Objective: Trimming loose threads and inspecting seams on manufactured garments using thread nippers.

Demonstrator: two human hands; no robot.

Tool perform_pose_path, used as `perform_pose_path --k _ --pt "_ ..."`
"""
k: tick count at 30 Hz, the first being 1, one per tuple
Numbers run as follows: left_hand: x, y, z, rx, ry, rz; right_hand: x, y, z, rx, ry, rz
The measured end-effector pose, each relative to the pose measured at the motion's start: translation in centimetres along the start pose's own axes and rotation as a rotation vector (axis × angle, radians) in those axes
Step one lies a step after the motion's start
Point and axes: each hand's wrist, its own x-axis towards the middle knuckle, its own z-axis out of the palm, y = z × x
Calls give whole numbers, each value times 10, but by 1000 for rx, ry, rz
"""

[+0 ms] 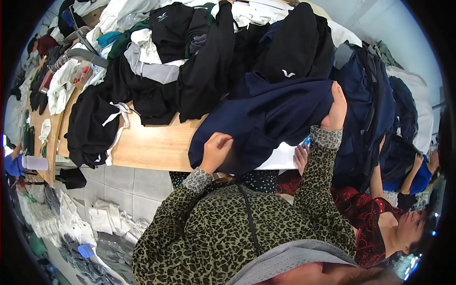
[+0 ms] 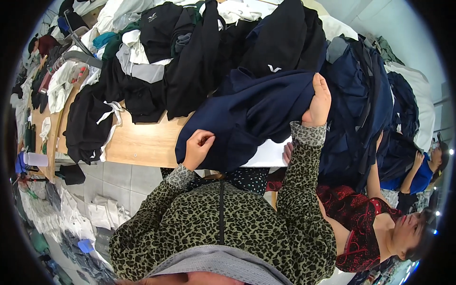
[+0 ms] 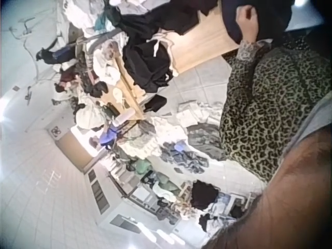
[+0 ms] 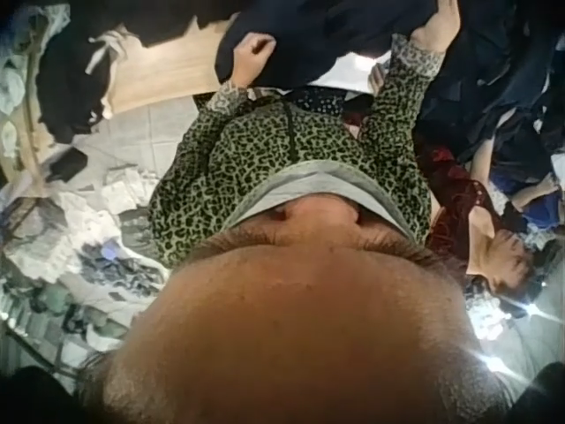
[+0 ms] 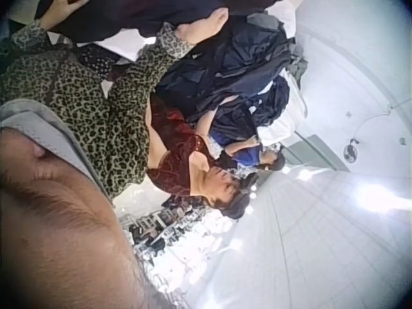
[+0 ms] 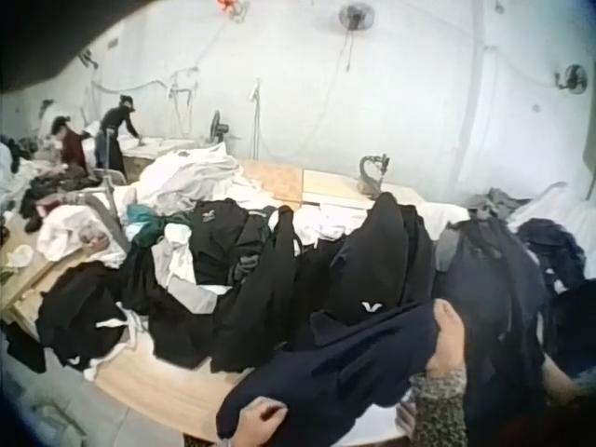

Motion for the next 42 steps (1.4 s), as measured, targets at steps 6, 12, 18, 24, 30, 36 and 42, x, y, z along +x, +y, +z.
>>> perform_pose_path --k 6,12,18,24,30,36,42 --pt "35 78 45 -108 -63 379 -10 -7 33 217 -193 280" --pt "65 134 15 -1008 -244 -401 24 11 -4 -103 -93 -87" --pt "100 102 -15 -1359 -17 -594 -66 55 9 -661 -332 29" --pt "105 115 -10 -1403 -47 -555 -126 114 23 -494 -494 213" --pt "110 66 -53 -958 174 -369 -66 113 -46 330 -90 738" --pt "53 -2 -56 -434 143 -661 -92 164 -123 -1233 112 -159" --pt "53 -26 -16 -45 -76 -252 -105 147 -32 -1220 -116 -553"
